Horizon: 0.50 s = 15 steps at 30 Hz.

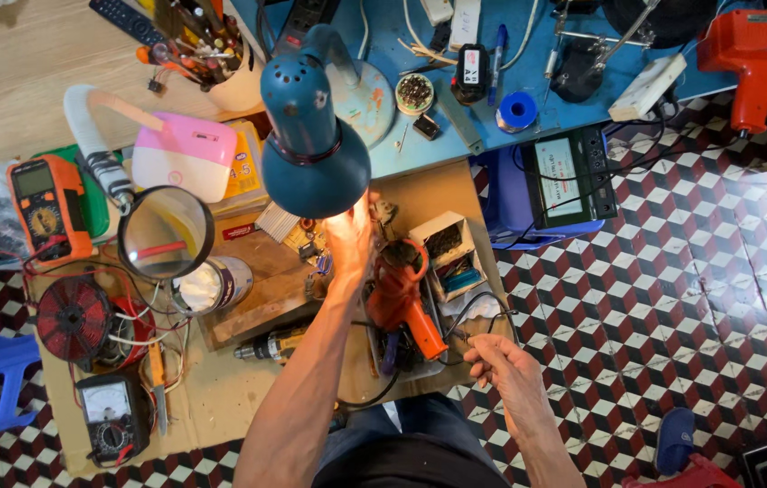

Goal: The person works on a green circuit board with a heatsink, using a magnifying glass, screwdriver, and soldering iron. They inspect components, adjust connections, and use a multimeter to test the board.

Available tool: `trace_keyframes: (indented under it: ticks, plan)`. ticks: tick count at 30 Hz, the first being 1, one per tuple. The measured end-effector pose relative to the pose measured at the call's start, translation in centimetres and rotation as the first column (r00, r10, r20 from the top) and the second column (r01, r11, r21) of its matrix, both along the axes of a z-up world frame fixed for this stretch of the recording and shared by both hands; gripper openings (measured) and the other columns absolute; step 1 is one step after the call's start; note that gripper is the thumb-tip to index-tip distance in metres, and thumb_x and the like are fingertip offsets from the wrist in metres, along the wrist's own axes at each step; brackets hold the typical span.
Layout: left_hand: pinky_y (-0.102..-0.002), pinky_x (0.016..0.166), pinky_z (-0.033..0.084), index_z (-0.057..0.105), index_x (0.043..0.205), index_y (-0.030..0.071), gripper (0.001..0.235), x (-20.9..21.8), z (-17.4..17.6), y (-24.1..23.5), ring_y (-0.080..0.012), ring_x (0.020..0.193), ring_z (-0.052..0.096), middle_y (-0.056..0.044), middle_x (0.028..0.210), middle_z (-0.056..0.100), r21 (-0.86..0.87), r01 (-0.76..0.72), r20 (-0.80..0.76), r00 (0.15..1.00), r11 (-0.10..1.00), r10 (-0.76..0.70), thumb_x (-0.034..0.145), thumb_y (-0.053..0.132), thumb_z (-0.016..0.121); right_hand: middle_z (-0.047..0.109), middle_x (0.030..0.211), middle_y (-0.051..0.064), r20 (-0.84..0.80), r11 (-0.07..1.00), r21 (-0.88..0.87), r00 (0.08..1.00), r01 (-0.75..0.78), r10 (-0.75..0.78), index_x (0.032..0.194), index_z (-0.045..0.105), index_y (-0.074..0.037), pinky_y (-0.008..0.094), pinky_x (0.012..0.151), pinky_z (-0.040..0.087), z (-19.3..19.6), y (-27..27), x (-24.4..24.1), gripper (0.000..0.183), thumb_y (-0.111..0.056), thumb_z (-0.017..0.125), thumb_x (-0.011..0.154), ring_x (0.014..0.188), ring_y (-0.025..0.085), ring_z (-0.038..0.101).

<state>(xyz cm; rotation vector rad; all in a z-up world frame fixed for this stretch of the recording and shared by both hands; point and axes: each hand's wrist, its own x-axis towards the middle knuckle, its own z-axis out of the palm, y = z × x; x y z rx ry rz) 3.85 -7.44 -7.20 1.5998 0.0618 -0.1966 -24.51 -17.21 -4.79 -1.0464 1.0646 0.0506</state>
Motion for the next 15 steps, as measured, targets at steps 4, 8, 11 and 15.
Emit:
trace_keyframes:
  ticks: [4,8,11,15]
  plan:
    - [-0.024,0.048,0.046,0.071,0.102,0.008,0.034,-4.8,0.1,9.5,-0.0084,0.052,0.060,-0.004,0.067,0.070,0.075,-0.013,-0.109,0.994,0.997,0.021,0.102,0.038,0.054,0.069,0.085,0.009,0.037,0.995,-0.071,0.996,-0.075,0.078,0.104,0.072,0.003,0.026,0.061,0.048,0.3,0.6,0.6,0.031,-0.025,0.061,0.096,0.070,0.012,0.059]
    - [-0.024,0.050,0.042,0.065,0.067,0.000,0.057,-9.7,-0.4,17.7,-0.0093,0.051,0.054,-0.003,0.057,0.060,0.267,-0.163,-0.241,0.943,0.950,0.229,0.105,0.043,0.059,0.067,0.088,0.008,0.099,0.997,-0.057,0.993,-0.053,0.058,0.102,0.069,0.006,0.024,0.065,0.049,-0.3,0.3,1.5,0.033,-0.026,0.060,0.101,0.073,0.011,0.060]
    - [-0.029,0.052,0.029,0.047,0.063,0.002,0.055,-11.9,-1.1,20.5,-0.0082,0.057,0.036,0.001,0.060,0.041,0.271,-0.318,-0.196,0.906,0.908,0.376,0.101,0.035,0.069,0.068,0.088,0.009,0.094,0.994,-0.106,0.995,-0.028,0.038,0.102,0.069,0.005,0.023,0.064,0.048,-0.2,0.2,2.5,0.034,-0.028,0.060,0.103,0.073,0.011,0.059]
    - [-0.031,0.051,0.029,0.038,0.061,0.006,0.050,-13.8,-3.2,22.8,-0.0075,0.058,0.032,0.006,0.059,0.036,0.265,-0.337,-0.174,0.905,0.904,0.388,0.091,0.025,0.073,0.069,0.088,0.008,0.139,0.991,-0.126,0.989,-0.039,0.057,0.103,0.069,0.004,0.022,0.065,0.048,0.1,1.2,2.4,0.034,-0.029,0.059,0.104,0.076,0.010,0.061]
